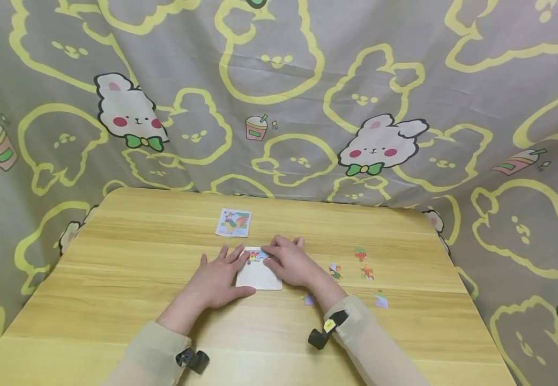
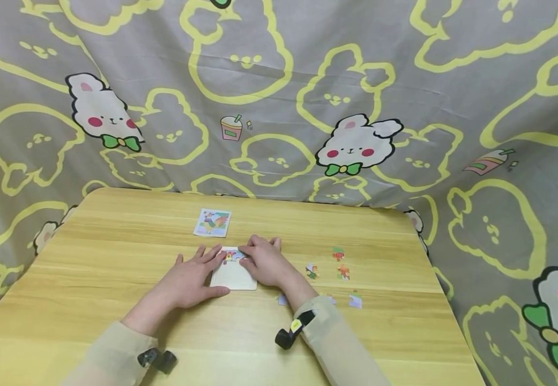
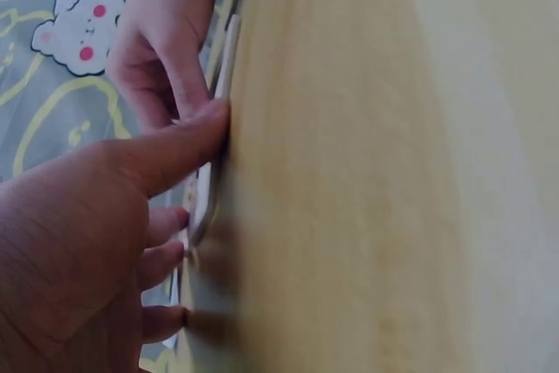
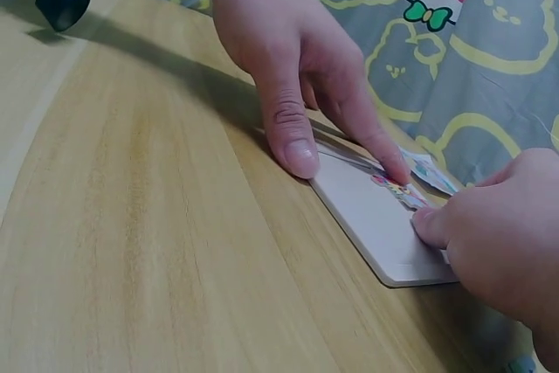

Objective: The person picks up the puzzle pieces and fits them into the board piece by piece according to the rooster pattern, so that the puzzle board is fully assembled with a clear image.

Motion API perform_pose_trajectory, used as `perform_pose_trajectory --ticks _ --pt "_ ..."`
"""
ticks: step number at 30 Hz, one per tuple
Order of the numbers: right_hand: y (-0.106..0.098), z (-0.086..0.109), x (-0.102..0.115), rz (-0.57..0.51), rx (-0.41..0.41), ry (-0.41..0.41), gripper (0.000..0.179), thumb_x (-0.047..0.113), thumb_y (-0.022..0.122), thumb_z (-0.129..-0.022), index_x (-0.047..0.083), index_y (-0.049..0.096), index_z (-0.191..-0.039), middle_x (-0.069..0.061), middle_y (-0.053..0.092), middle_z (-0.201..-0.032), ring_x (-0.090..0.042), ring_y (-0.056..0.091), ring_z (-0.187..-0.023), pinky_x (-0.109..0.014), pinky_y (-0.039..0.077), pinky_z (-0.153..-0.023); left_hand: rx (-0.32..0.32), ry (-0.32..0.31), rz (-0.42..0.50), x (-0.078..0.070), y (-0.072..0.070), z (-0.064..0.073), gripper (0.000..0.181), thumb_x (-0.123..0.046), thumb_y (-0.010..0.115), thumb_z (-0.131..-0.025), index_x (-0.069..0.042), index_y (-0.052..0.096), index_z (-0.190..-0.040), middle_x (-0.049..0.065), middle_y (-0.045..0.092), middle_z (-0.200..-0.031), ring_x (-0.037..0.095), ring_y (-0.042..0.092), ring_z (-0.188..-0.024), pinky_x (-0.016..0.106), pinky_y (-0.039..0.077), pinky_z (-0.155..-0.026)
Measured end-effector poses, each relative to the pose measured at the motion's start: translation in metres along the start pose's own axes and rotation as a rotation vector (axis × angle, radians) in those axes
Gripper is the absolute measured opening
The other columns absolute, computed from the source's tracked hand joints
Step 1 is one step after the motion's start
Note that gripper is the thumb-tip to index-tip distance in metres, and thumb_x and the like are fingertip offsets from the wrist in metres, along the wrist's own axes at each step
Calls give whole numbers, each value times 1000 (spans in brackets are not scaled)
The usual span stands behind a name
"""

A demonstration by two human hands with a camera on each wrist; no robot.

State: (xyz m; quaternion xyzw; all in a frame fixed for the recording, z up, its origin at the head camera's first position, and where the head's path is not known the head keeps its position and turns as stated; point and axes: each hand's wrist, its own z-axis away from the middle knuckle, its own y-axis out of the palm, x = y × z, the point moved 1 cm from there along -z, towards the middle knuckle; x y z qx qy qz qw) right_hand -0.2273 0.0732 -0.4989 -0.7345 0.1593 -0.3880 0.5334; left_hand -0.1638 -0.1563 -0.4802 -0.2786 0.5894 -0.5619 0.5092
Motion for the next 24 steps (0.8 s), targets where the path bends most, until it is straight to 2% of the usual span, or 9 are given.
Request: perform_pose_trajectory --ticks 7,13,17,24 --pt "2 0 -1 4 2 5 43 31 63 -108 9 67 -144 5 57 -111 -9 55 -93 -49 27 -96 14 -3 -28 -4 -3 -1 93 -68 67 -94 -15 40 -165 6 28 -173 46 26 -155 82 27 -109" --pt "4 0 -2 9 1 13 43 33 62 -108 10 66 -145 5 57 -111 -9 56 -95 -49 28 -96 -3 42 -37 -10 -3 -3 91 -67 66 -96 -15 39 -166 7 25 -173 43 22 -157 81 24 -112" --pt "3 0 -2 -2 9 8 43 33 62 -108 10 66 -145 5 57 -112 -9 55 -96 -49 28 -96 14 50 -34 -13 -1 -6 91 -66 65 -97 -16 37 -167 6 27 -173 42 22 -157 79 24 -113" --pt "0 4 -4 -39 -11 20 38 31 65 -107 11 71 -140 6 58 -114 -6 55 -85 -47 26 -93 21 42 -3 -12 -1 -8 90 -65 67 -96 -14 40 -165 9 29 -172 41 24 -157 79 26 -113"
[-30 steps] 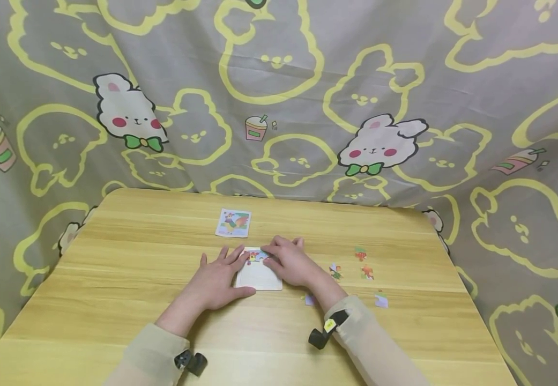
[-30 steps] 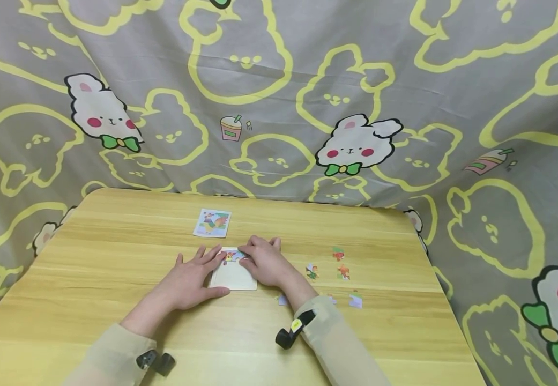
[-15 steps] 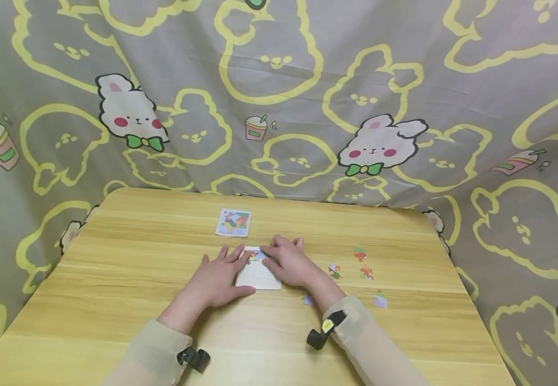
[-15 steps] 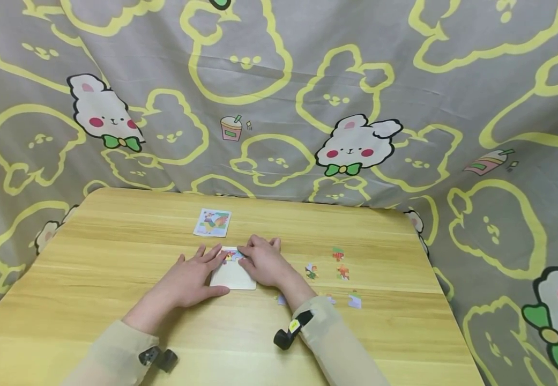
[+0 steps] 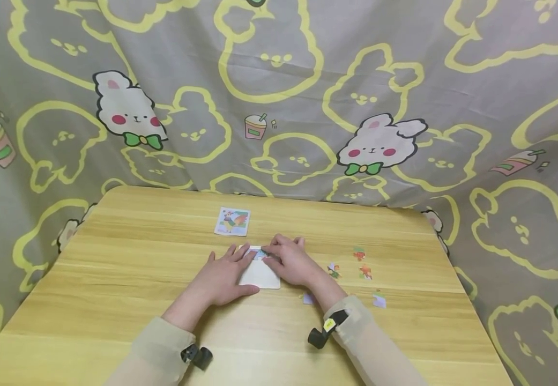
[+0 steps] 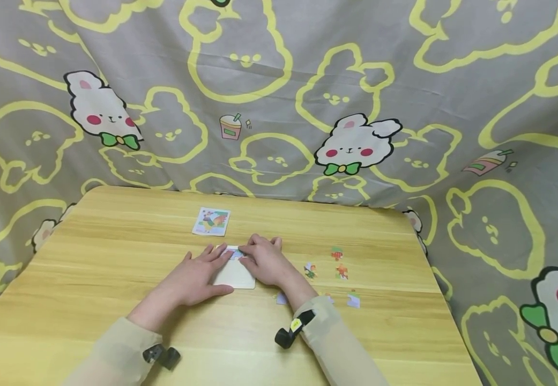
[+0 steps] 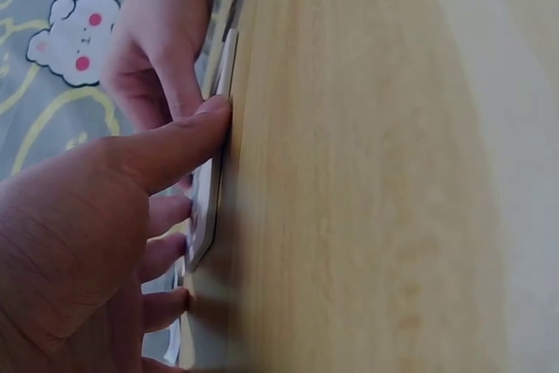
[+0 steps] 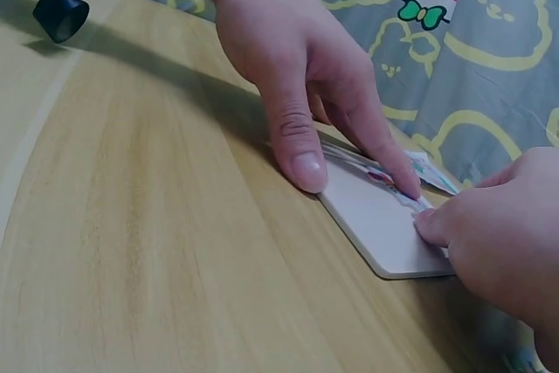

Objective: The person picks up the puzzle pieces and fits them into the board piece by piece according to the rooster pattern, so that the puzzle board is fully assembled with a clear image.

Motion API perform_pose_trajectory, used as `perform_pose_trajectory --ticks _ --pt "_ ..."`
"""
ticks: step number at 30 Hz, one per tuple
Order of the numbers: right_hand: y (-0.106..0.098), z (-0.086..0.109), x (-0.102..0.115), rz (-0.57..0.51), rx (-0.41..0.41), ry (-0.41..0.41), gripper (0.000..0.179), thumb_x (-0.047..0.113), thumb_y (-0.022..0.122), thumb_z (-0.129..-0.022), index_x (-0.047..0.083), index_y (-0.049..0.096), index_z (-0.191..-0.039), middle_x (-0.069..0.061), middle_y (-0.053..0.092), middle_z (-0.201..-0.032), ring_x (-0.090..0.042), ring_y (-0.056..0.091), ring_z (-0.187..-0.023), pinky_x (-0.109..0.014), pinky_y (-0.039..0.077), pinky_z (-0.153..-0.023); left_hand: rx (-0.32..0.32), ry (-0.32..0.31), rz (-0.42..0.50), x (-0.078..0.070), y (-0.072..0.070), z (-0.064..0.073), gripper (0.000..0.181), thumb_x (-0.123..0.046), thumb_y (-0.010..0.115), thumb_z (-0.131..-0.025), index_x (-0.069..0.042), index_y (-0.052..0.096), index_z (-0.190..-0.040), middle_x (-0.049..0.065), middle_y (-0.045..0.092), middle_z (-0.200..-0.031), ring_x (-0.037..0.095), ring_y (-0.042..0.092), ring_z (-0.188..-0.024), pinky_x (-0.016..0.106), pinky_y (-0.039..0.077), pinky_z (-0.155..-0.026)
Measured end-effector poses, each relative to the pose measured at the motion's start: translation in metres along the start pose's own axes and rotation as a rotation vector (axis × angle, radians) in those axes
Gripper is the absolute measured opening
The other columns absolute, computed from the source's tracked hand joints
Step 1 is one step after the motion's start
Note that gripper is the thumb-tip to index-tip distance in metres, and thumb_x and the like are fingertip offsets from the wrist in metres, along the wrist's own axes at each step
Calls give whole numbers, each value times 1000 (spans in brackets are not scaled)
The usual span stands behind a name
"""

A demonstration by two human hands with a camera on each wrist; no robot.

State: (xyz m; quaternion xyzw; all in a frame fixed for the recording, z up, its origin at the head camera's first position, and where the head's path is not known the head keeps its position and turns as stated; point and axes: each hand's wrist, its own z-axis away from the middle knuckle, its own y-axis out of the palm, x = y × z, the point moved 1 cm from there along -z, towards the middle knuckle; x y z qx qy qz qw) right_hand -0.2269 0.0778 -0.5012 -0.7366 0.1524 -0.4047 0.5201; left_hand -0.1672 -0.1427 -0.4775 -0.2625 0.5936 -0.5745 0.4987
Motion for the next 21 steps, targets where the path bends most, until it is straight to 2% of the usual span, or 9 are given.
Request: perform_pose_trajectory --ticks 9,14,21 --pt "-4 4 -1 -29 1 14 41 33 65 -107 13 68 -143 5 59 -117 -7 54 -86 -46 26 -93 0 1 16 0 0 0 91 -65 68 -96 -13 39 -165 10 28 -172 41 23 -157 80 23 -113" --pt "-19 16 -5 -89 1 30 46 32 67 -106 11 64 -147 0 60 -126 -11 54 -85 -44 24 -89 -16 17 5 1 3 -1 92 -66 67 -95 -12 40 -165 10 29 -172 42 25 -156 81 25 -112" --pt "-46 41 -16 -130 -38 23 45 24 70 -104 5 65 -145 -9 61 -126 -20 60 -87 -46 23 -90 -29 19 16 2 4 0 93 -66 69 -94 -12 40 -165 11 30 -171 43 27 -156 82 24 -111"
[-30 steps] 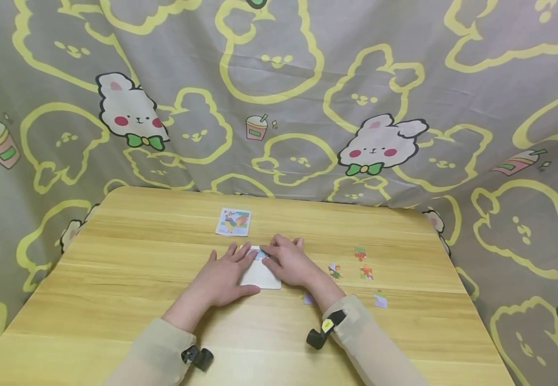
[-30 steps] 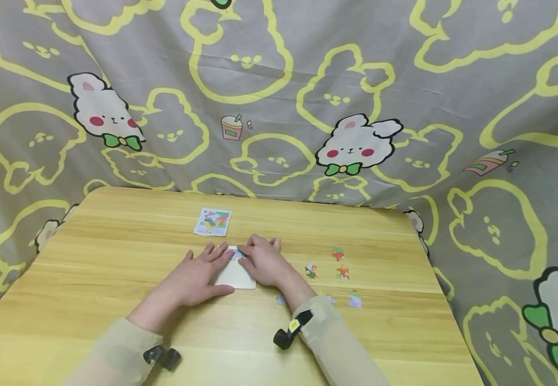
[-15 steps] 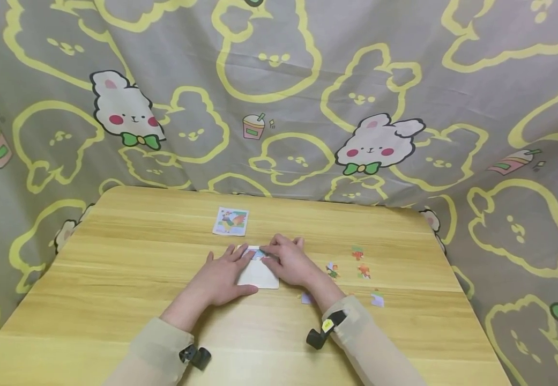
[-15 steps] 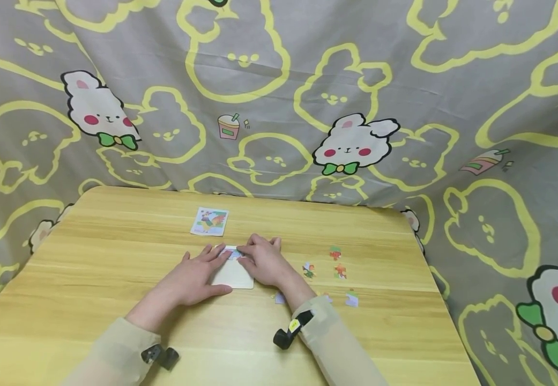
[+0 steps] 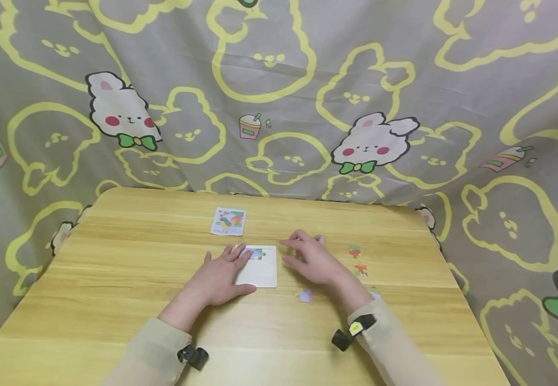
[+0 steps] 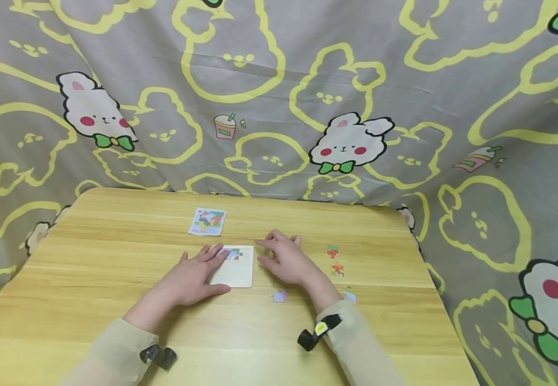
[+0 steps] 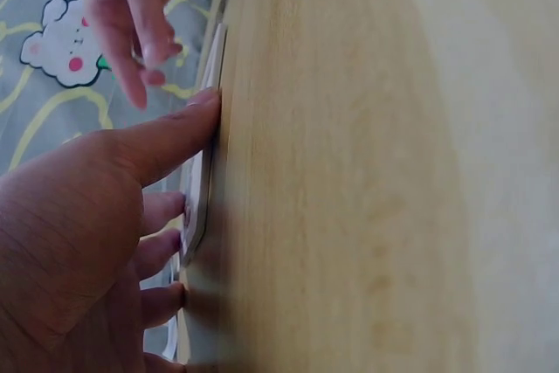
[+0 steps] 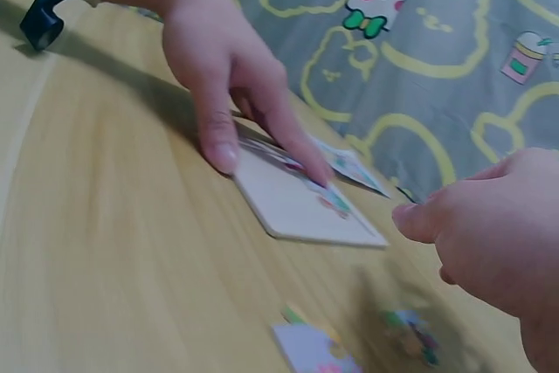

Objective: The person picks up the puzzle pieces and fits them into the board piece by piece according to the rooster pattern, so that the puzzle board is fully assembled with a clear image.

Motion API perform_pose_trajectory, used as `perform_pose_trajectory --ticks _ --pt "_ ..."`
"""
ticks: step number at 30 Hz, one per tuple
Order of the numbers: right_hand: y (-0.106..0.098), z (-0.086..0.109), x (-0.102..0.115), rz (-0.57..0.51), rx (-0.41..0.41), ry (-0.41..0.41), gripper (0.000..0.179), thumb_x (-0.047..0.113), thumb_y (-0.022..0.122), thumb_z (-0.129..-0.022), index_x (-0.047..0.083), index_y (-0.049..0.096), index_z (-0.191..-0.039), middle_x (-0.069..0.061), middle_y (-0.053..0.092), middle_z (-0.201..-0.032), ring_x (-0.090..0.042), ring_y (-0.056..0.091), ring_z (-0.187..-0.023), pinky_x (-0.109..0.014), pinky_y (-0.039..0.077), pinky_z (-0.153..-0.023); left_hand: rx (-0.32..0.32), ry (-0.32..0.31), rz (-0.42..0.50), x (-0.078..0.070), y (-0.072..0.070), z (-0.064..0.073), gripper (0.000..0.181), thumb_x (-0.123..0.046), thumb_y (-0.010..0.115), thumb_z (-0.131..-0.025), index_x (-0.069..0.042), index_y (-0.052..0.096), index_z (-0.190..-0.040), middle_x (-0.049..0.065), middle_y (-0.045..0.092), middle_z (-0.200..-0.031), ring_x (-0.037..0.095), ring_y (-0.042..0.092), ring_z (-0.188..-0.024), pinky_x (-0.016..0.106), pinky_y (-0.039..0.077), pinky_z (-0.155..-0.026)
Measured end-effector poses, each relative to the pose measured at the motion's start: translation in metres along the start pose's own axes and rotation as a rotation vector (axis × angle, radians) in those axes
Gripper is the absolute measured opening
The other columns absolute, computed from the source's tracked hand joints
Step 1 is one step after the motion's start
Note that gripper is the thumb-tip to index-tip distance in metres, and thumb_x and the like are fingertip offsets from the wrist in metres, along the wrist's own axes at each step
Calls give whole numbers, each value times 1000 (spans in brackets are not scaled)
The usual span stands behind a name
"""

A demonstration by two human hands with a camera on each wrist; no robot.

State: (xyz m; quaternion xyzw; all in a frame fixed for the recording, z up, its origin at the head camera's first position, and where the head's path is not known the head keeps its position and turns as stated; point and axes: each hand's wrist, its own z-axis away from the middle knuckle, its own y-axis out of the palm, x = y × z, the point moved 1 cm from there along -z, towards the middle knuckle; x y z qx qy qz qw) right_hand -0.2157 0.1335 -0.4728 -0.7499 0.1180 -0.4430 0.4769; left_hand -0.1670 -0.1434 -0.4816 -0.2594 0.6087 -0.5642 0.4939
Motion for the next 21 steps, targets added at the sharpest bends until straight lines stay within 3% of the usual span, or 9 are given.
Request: perform_pose_trajectory --ticks 7,13,21 --pt "-25 25 -12 -10 -46 39 43 23 73 -103 6 67 -143 -5 57 -129 -27 64 -100 -47 22 -91 2 4 16 -2 -2 1 93 -64 70 -94 -10 40 -165 12 30 -171 43 27 -156 83 22 -111" --pt "-40 43 -22 -31 -51 90 44 25 70 -105 6 65 -145 -3 56 -132 -27 54 -101 -44 25 -88 13 -4 30 -1 -1 0 94 -64 70 -95 -11 38 -165 11 27 -172 42 24 -157 83 19 -112" --pt "-54 61 -36 -24 -88 95 42 23 72 -103 3 67 -140 -4 57 -131 -35 60 -117 -50 29 -98 17 -6 39 -2 -2 0 94 -63 70 -94 -11 38 -165 12 26 -173 43 23 -157 82 19 -113"
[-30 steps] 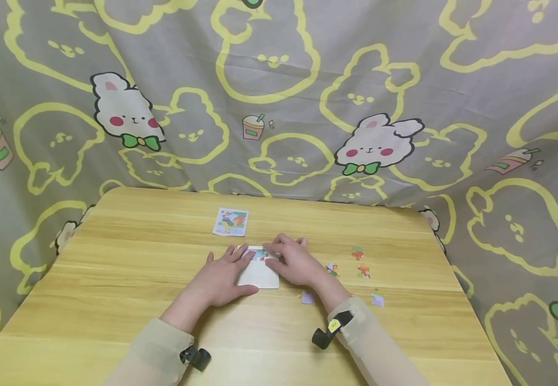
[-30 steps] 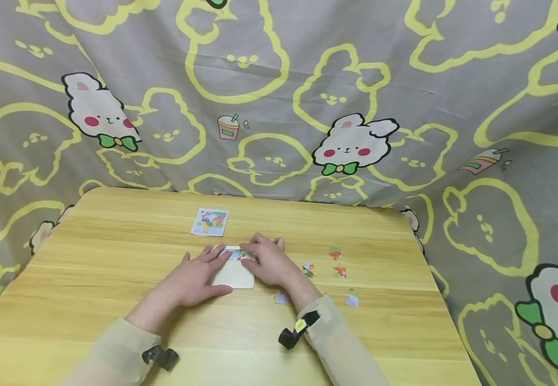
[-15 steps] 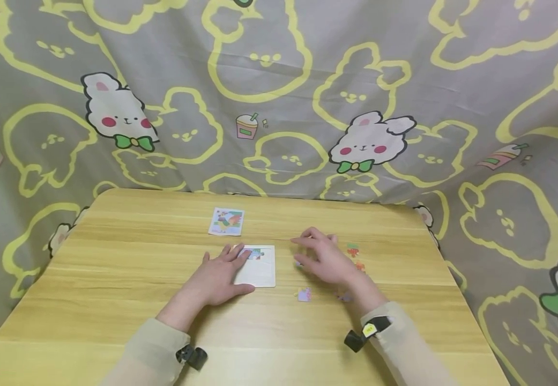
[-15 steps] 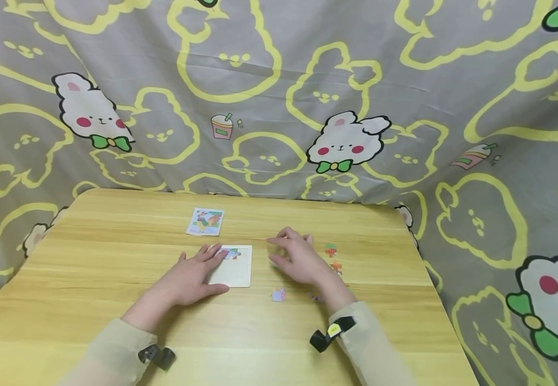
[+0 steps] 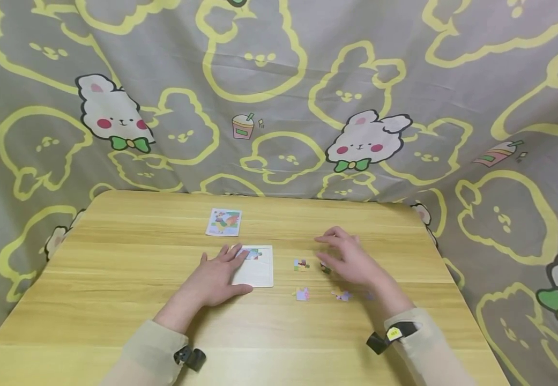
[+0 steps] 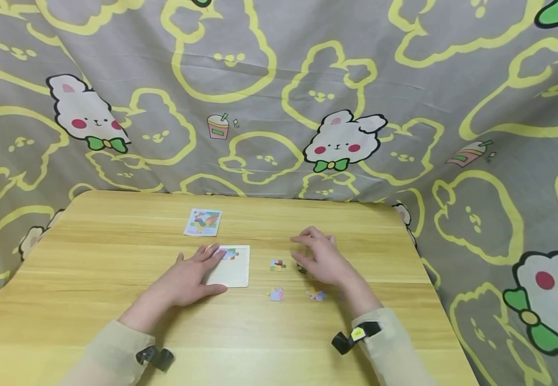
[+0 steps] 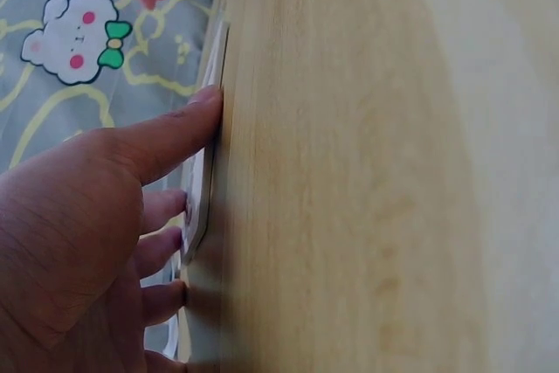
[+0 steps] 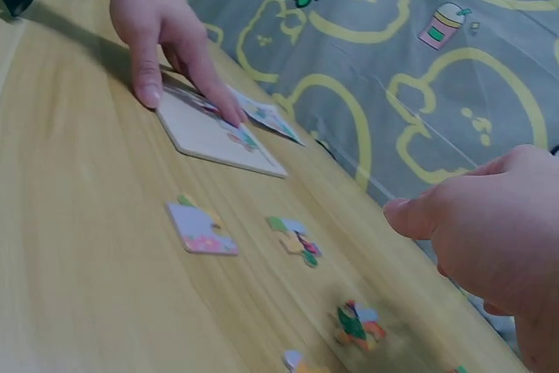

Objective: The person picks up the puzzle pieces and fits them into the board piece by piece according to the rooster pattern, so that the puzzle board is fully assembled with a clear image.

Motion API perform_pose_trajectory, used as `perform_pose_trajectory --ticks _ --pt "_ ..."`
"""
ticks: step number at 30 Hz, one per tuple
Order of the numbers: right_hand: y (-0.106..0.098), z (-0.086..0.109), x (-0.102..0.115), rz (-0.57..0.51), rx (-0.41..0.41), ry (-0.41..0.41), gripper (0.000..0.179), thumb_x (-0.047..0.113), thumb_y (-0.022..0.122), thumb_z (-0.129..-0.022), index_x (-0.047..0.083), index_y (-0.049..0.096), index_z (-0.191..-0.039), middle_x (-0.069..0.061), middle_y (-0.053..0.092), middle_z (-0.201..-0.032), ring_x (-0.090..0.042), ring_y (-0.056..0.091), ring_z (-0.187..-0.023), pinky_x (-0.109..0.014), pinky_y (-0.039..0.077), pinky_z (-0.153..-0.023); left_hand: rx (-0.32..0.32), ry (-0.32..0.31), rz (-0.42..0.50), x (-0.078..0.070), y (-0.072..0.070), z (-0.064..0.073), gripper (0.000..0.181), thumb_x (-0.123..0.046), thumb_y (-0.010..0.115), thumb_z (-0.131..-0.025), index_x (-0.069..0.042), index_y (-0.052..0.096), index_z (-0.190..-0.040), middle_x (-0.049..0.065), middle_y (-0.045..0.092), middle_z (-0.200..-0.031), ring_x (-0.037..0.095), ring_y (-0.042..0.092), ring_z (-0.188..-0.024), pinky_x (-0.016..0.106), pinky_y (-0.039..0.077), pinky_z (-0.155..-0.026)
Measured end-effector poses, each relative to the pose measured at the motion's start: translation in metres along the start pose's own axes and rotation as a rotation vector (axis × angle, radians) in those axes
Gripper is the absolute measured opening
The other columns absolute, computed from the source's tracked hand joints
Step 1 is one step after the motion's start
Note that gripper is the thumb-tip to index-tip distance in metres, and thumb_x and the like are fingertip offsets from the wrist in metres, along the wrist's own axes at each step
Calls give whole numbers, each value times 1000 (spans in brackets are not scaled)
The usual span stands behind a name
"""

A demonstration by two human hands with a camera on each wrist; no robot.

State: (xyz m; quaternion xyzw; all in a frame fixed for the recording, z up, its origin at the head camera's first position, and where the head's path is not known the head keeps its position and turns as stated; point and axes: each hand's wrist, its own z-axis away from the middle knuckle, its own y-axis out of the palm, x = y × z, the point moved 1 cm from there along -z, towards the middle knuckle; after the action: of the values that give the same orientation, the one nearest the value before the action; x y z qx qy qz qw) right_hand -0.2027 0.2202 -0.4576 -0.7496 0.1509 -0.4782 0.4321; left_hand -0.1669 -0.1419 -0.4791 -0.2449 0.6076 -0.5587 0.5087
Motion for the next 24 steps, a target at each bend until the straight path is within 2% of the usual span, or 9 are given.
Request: perform_pose_trajectory --ticks 4,9,15,18,24 --pt "-6 6 -7 -1 -13 0 42 22 73 -103 3 67 -140 -6 58 -131 -36 60 -117 -52 33 -98 -2 -1 1 0 1 0 93 -63 70 -95 -11 38 -165 12 27 -173 43 23 -157 82 18 -113" --pt "-12 15 -18 2 -28 33 42 20 73 -102 3 67 -140 -5 58 -129 -36 58 -112 -48 42 -94 -2 -3 1 0 1 0 93 -63 71 -94 -11 39 -165 11 27 -172 42 24 -157 83 18 -112" --pt "-17 23 -29 33 -65 30 39 16 75 -100 1 69 -136 -8 62 -126 -33 63 -100 -48 31 -92 0 -3 0 1 2 -1 94 -63 70 -94 -11 39 -165 11 27 -173 42 23 -157 83 18 -112" --pt "-19 26 -35 38 -71 46 40 15 76 -99 1 69 -136 -8 62 -126 -31 65 -103 -49 29 -94 1 -4 1 1 2 -1 94 -64 70 -94 -11 38 -165 11 26 -173 42 23 -157 83 18 -113" --pt "-22 30 -47 37 -69 73 42 12 78 -97 -2 67 -135 -15 63 -124 -35 64 -107 -56 27 -98 -4 -3 1 2 2 -1 94 -64 69 -94 -11 38 -166 11 26 -173 42 23 -157 83 18 -113"
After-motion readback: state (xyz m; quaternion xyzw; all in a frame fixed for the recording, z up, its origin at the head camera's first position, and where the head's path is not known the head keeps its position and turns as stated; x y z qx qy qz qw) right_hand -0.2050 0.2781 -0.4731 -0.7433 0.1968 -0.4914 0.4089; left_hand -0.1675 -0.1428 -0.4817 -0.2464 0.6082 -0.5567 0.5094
